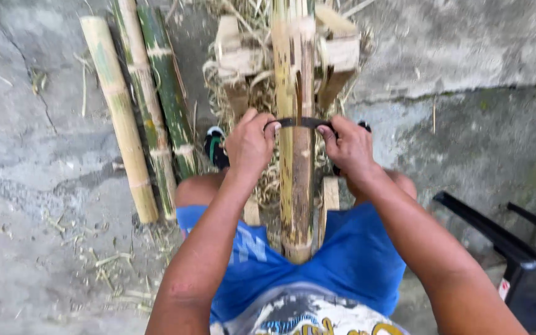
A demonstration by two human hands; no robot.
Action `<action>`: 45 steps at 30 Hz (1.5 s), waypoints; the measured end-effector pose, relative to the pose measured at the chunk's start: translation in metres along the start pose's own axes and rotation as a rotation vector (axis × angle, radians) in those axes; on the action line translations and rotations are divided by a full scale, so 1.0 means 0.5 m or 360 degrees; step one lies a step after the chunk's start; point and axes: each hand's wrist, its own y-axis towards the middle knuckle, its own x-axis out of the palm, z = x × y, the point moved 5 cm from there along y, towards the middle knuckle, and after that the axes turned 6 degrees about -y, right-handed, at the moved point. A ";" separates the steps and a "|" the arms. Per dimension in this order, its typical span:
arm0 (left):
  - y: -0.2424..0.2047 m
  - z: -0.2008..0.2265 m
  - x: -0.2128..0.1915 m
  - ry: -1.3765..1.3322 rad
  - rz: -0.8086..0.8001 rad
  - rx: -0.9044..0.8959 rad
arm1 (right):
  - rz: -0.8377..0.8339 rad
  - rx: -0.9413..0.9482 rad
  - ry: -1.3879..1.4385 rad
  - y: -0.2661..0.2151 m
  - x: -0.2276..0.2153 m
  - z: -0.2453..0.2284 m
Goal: Scraping the outer layer of a bamboo pole using a curved blade.
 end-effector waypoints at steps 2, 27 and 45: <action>-0.042 0.002 0.001 -0.0021 0.0116 0.0157 | 0.0074 -0.0044 -0.0007 -0.041 -0.002 -0.009; -0.539 -0.112 0.082 -0.0119 -0.0313 -0.0210 | -0.0613 0.0014 0.0181 -0.507 0.033 -0.023; 0.184 -0.025 0.074 0.0064 0.0210 0.0265 | -0.0071 0.0093 0.0122 0.177 -0.004 0.059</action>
